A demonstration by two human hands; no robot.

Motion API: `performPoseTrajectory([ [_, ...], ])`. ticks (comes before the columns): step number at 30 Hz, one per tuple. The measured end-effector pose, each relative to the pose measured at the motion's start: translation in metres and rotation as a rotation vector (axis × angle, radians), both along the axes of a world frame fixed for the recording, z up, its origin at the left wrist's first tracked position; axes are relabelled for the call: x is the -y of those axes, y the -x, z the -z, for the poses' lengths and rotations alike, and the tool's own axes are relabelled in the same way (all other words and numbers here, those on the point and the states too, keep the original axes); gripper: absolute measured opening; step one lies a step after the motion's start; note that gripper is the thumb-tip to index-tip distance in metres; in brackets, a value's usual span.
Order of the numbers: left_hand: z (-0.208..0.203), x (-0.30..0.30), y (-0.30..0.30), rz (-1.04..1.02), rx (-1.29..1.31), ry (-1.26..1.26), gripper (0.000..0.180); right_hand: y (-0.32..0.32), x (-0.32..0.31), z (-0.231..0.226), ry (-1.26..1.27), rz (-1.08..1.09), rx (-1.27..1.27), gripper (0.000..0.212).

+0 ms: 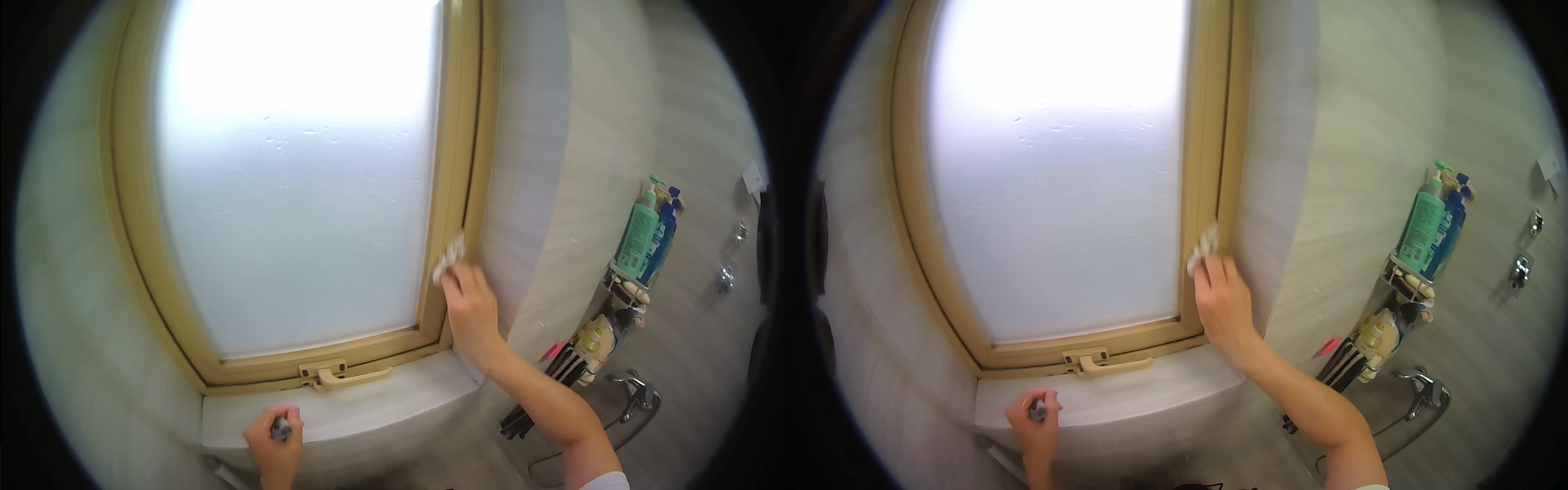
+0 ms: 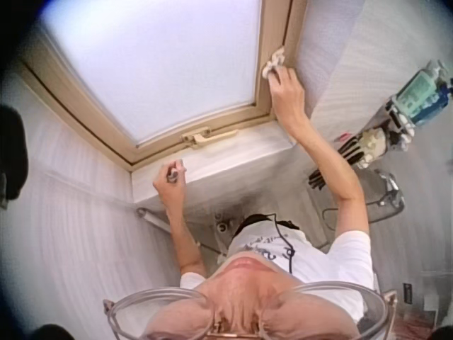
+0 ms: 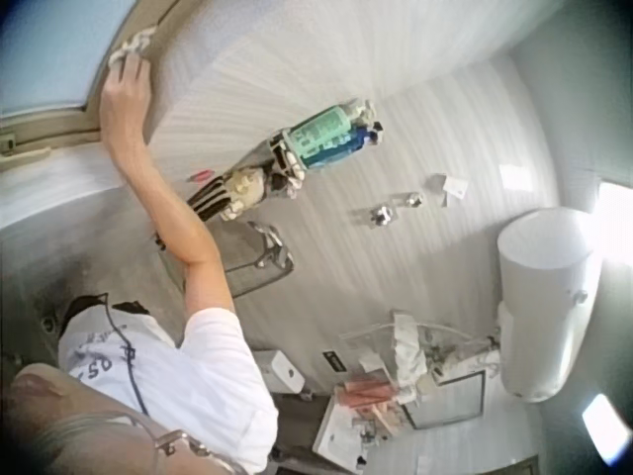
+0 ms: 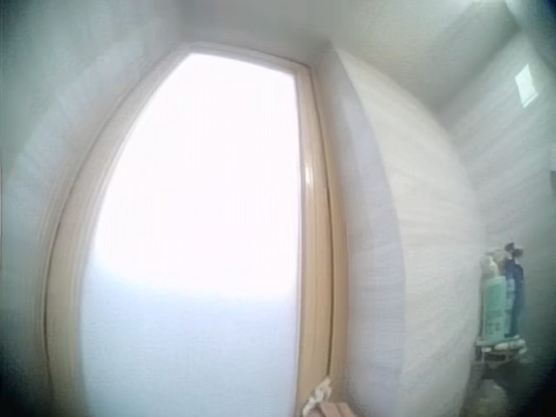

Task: The person cleans a bathroom window and sill using a cloth and a handheld showerhead. They wipe the glass and frame, rinse the area with water, and dry the surfaces with a cloth and paper towel.

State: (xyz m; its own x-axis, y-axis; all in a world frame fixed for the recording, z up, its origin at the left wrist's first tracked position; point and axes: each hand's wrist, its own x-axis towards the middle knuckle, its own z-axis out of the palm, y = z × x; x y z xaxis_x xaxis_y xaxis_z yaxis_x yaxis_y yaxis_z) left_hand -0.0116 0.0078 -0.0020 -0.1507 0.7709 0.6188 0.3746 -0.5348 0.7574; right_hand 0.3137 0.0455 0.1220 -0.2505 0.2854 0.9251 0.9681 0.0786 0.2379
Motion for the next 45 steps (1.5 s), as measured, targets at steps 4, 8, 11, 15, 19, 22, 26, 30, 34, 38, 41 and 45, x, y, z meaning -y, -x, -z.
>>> performPoseTrajectory([
  [4,0.0,-0.007,-0.001,-0.17,-0.21,0.02,0.011,0.026,-0.009,-0.066,-0.023,-0.348,-0.067,0.026],
  [8,0.002,-0.008,0.005,-0.169,-0.212,0.062,0.013,0.041,-0.062,-0.349,-0.381,-0.162,0.2,0.021],
  [11,-0.014,-0.001,-0.007,-0.103,-0.135,0.104,0.014,0.064,-0.052,-0.446,-0.51,-0.262,0.302,0.037],
  [15,-0.011,0.0,-0.004,-0.107,-0.199,0.136,0.014,0.074,-0.115,-0.296,-0.584,-0.427,0.212,0.021],
  [19,-0.004,0.001,0.009,-0.013,-0.193,0.23,0.016,0.114,-0.089,-0.025,-0.179,-0.646,0.313,0.015],
  [22,-0.008,-0.001,0.012,0.015,-0.177,0.201,0.016,0.104,-0.082,-0.035,-0.132,-0.614,0.502,0.013],
  [26,-0.012,0.001,0.008,-0.024,-0.175,0.218,0.016,0.098,-0.121,-0.292,-0.336,-0.591,0.169,0.022],
  [30,-0.009,-0.006,0.003,0.025,-0.192,0.162,0.016,0.116,-0.097,-0.386,-0.574,-0.458,0.083,0.034],
  [34,-0.007,0.0,0.018,-0.028,-0.203,0.194,0.014,0.171,-0.141,-0.189,-0.565,-0.719,0.417,0.021],
  [38,-0.007,-0.005,0.016,0.067,-0.18,0.156,0.014,0.149,-0.1,-0.052,0.076,-0.875,0.522,0.013],
  [41,-0.005,-0.006,0.02,0.039,-0.119,0.169,0.014,0.152,-0.144,-0.144,-0.323,-0.828,0.528,0.017],
  [45,-0.008,-0.004,0.013,0.052,-0.148,0.251,0.019,0.161,-0.118,-0.389,-0.346,-0.781,-0.066,0.019],
])
